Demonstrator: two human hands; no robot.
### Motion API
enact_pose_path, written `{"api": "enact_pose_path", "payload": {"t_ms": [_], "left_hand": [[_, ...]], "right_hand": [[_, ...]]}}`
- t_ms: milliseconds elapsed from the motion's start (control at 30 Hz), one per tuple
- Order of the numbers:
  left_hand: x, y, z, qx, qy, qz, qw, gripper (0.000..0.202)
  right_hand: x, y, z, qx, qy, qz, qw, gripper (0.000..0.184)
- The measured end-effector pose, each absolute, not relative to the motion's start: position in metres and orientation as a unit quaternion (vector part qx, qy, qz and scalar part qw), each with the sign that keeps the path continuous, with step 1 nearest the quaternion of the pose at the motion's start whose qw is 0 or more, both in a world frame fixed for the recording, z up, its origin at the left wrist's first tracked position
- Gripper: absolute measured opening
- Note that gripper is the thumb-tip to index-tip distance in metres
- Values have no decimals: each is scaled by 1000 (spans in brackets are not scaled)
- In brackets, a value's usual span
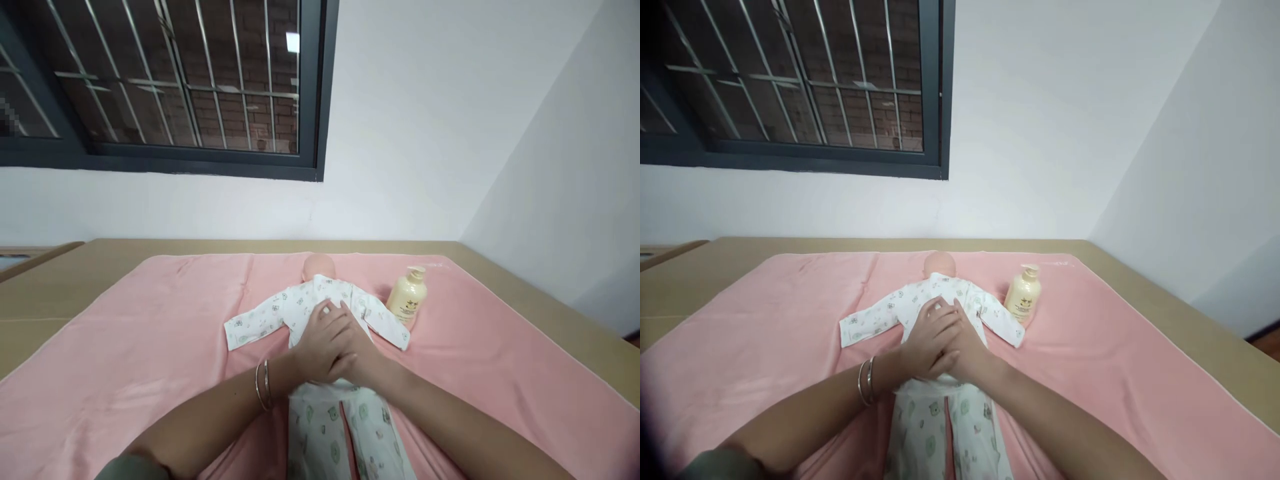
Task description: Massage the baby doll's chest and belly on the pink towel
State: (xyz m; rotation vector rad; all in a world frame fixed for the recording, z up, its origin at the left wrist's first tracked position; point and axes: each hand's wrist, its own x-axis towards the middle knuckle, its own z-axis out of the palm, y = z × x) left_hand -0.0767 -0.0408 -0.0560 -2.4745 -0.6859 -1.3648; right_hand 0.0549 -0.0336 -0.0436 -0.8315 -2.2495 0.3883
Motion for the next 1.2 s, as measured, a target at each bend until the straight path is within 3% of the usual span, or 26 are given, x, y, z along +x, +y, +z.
{"api": "enact_pose_path", "payload": {"t_ms": [133,267,367,600,767,1000,1200], "left_hand": [[-87,-17,-54,-791,-388,-463,97,26],[-94,9,-54,-686,-573,-447,37,33],[-98,20,-55,-656,-632,-412,-5,38],[-108,28,-55,-689,-626,-365,-1,34],[-106,24,-54,-700,-613,-365,26,29],[-87,-14,-67,-738,-559,-343,161,44],[-109,10,-59,-744,-597,-298,31,45]], "right_hand": [[97,-16,-36,-230,-920,75,309,30],[99,20,-22,-397,-859,30,323,40],[76,36,-14,-469,-835,33,284,48],[48,35,-32,-535,-820,29,199,50],[48,7,-34,-490,-855,-9,171,53],[50,38,-24,-527,-833,64,157,56],[48,-2,-14,-490,-862,-36,125,46]]}}
